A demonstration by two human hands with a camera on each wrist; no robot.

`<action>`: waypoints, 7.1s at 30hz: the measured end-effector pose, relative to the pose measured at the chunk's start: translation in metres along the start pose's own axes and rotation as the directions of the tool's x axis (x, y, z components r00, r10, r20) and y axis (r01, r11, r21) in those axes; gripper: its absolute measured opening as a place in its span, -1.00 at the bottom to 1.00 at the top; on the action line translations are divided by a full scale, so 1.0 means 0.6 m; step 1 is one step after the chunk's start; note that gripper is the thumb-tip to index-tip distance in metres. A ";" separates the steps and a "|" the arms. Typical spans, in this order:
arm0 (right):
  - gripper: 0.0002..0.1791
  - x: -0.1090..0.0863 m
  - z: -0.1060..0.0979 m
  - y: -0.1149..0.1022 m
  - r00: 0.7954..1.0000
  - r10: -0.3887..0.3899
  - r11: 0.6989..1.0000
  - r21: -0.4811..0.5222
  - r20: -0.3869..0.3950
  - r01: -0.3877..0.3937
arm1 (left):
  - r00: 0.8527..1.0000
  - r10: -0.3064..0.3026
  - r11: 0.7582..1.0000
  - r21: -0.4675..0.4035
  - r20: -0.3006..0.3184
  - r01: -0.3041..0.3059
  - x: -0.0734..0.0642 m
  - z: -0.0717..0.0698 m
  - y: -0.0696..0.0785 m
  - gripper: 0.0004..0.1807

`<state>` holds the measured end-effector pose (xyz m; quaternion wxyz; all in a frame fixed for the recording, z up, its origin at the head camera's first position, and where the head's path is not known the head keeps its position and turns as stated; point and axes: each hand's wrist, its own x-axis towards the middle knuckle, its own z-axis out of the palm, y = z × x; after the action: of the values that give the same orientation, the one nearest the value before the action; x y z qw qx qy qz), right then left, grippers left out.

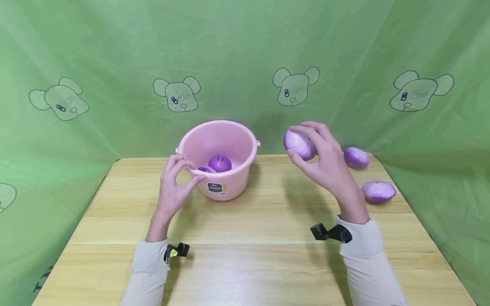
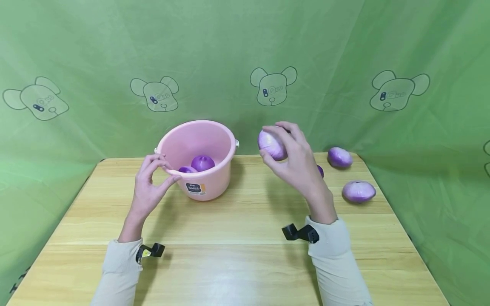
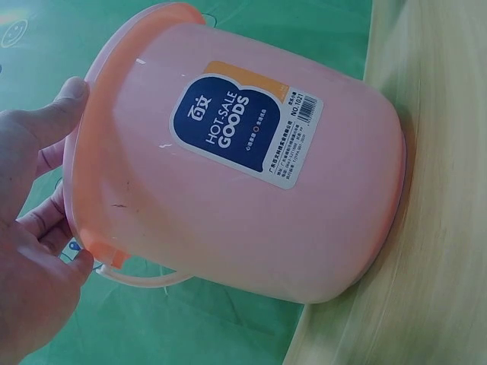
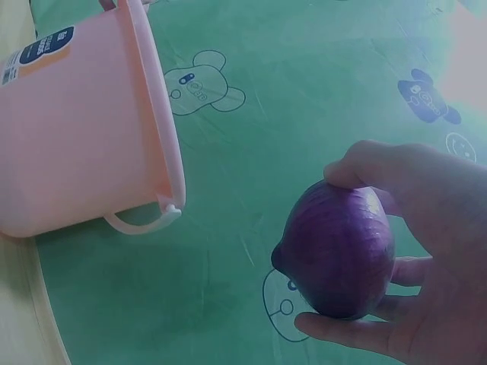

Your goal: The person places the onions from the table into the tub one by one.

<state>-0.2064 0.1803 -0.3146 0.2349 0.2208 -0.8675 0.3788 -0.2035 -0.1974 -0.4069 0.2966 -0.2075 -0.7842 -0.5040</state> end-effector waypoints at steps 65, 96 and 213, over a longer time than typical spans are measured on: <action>-0.40 0.042 0.131 -0.066 0.988 -0.130 0.977 0.181 0.077 0.115 | 0.999 -0.054 0.999 -0.005 0.002 0.054 0.004 0.001 0.063 -0.66; -0.36 0.063 0.199 -0.080 0.977 -0.148 0.973 0.200 0.156 0.115 | 1.000 -0.024 1.000 0.006 0.004 0.024 0.006 0.000 0.063 -0.66; -0.47 -0.046 0.010 0.159 0.945 0.293 0.950 -0.064 -0.142 -0.304 | 1.000 -0.004 1.000 0.002 -0.017 0.004 0.002 0.005 0.059 -0.64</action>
<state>-0.2392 0.2399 -0.3870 0.2404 0.0511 -0.8889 0.3865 -0.1831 -0.1804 -0.3831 0.3027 -0.2013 -0.7826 -0.5054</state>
